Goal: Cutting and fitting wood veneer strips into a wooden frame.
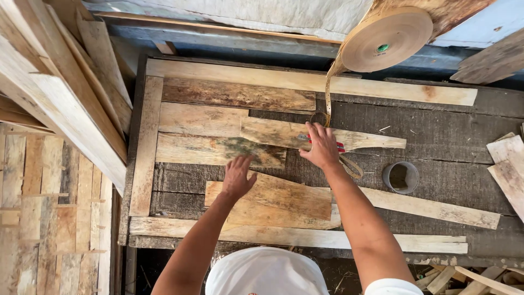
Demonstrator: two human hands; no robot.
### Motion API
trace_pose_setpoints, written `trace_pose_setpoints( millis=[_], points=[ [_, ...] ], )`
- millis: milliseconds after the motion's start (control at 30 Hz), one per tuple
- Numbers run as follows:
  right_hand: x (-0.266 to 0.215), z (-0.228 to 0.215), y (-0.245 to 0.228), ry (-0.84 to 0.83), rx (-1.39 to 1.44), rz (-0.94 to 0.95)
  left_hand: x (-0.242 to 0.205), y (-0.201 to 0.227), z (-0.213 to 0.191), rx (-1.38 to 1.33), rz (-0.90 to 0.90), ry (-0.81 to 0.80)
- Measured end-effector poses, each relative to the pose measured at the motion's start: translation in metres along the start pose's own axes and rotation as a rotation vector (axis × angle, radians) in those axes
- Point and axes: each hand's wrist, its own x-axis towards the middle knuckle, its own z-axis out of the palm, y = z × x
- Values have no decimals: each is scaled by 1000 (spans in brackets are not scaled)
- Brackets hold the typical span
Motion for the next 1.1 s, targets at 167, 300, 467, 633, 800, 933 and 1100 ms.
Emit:
trace_pose_setpoints(
  millis=[167,300,467,633,800,933,1100],
  points=[
    [10,15,20,-109,12,95,-7,33,2,43,158,-228],
    [13,32,33,-210,0,134,-13,45,15,120,299,-313],
    [4,41,38,-186,8,134,-17,51,16,188,306,-375],
    [-13,30,25,-122,10,98,-21,46,27,267,337,-374],
    [-43,19,3,-77,107,-43,-23,41,39,297,378,-302],
    [-72,31,1,-88,259,-103,-27,50,20,326,383,-295],
    [-95,4,-22,-456,340,83,-30,46,6,297,388,-166]
  ],
)
